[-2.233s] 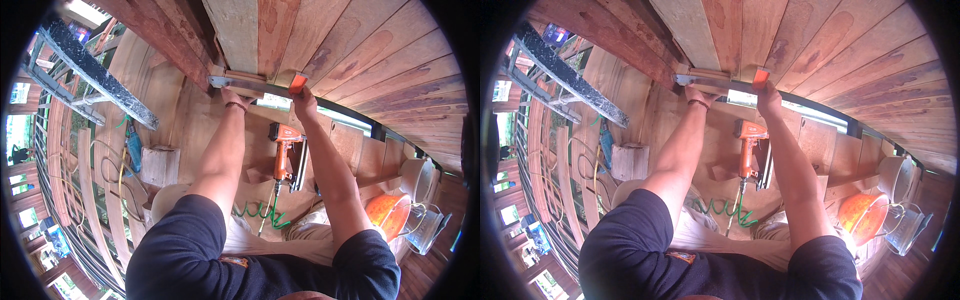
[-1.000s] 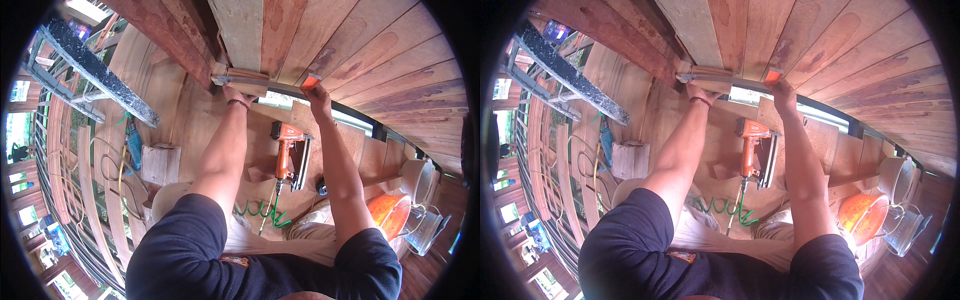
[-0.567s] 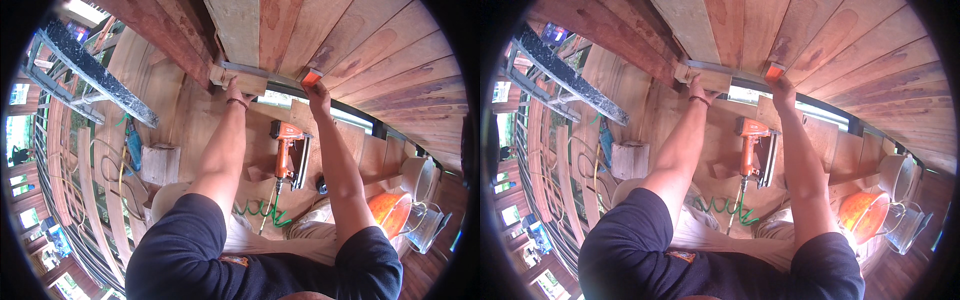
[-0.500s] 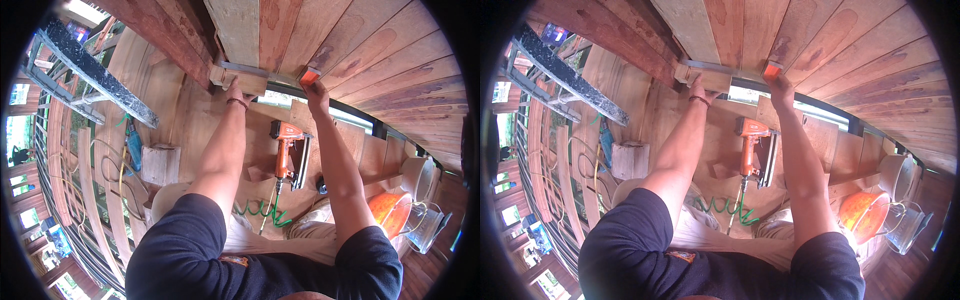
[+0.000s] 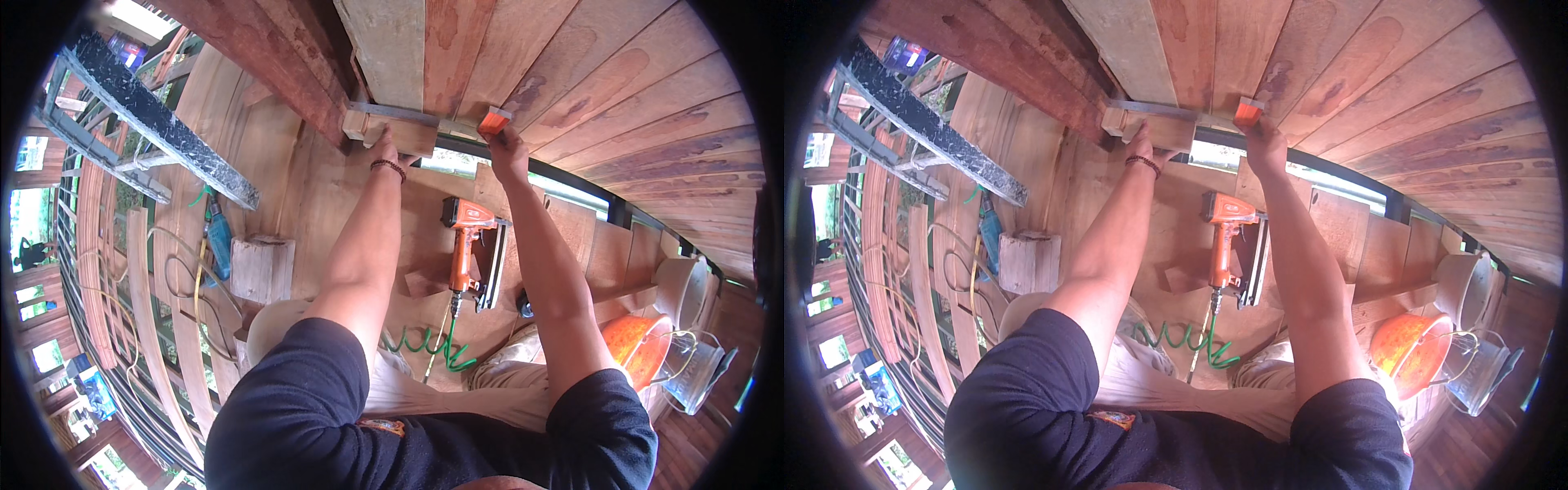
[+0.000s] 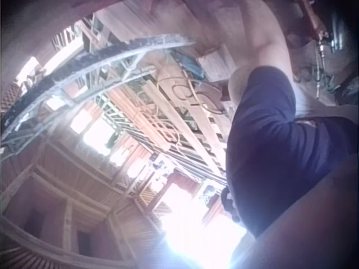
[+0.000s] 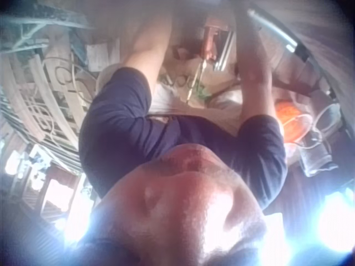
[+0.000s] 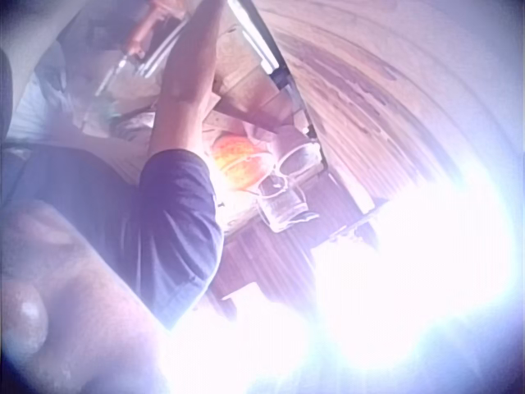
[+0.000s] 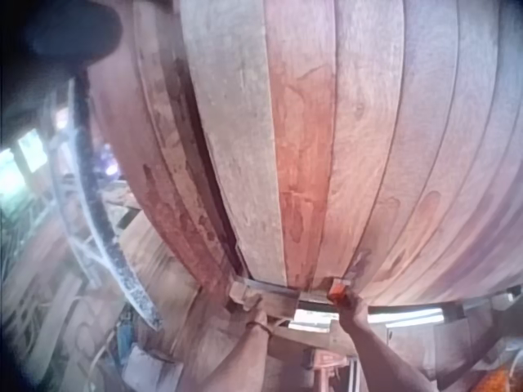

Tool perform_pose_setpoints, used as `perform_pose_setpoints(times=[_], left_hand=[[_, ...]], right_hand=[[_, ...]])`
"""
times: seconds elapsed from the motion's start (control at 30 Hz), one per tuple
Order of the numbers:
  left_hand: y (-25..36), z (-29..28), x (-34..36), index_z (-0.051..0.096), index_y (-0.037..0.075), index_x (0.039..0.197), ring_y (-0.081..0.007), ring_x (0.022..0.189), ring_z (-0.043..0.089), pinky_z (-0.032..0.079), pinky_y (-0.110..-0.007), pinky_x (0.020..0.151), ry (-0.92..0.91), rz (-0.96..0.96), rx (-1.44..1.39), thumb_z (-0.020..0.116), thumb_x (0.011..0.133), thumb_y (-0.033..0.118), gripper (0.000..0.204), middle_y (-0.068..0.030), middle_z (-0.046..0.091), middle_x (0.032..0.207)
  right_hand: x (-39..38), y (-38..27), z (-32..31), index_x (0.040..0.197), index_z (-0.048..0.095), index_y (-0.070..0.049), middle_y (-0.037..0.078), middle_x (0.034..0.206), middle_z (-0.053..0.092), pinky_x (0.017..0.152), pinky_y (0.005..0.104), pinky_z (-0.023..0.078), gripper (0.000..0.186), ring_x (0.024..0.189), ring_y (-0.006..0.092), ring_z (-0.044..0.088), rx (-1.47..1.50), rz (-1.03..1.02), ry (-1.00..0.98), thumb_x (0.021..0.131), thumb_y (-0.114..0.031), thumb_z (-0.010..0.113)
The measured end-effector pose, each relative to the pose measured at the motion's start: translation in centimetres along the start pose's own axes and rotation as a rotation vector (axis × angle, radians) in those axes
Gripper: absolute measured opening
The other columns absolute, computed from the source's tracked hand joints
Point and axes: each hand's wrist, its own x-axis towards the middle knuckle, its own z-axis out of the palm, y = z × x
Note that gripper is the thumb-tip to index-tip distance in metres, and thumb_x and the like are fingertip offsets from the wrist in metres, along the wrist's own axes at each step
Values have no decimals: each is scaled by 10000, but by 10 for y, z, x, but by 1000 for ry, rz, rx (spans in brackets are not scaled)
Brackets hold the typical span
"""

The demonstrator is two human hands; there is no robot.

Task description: The person measures and fits small wooden blocks into gaps between ceiling planks, then uses a nail gun to secure them. The person repeatedly measures, adjusts, and fastens blocks to ensure a snug fit along the ceiling line.

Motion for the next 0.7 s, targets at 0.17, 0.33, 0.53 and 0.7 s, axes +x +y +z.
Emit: perform_pose_setpoints(times=[0.17, 0.33, 0.53, 0.7], left_hand=[[-3, 8, -5, 421, 137, 1454, -379, 1359, 416, 363, -667, 1067, -52, -4, -5, 498, 1024, 423, 522, -122, 424, 1491], [-2, 3, 3, 410, 131, 1459, -379, 1343, 440, 366, -658, 1069, -64, -14, -9, 469, 1036, 420, 516, -129, 447, 1474], [-1, 0, 9, 403, 130, 1463, -380, 1356, 423, 357, -659, 1078, 4, -23, 54, 475, 1035, 415, 519, -127, 440, 1481], [-4, 1, 12, 404, 136, 1462, -383, 1370, 405, 342, -677, 1079, -20, -30, 48, 487, 1029, 415, 522, -124, 435, 1485]], right_hand=[[-1, 3, 3, 1121, 647, -87, 210, 972, 710, 832, 452, 515, 256, 956, 395, 676, -159, -113, 156, 912, -229, 604], [0, 5, 8, 1078, 646, -70, 198, 986, 715, 807, 467, 525, 229, 951, 388, 681, -290, -114, 172, 924, -232, 599], [-4, -10, 6, 1101, 643, -85, 225, 951, 703, 805, 493, 518, 248, 930, 414, 673, -322, -86, 149, 926, -251, 584], [-5, -12, 2, 1140, 628, -106, 245, 931, 693, 801, 515, 509, 271, 920, 442, 661, -335, -84, 151, 937, -274, 569]])
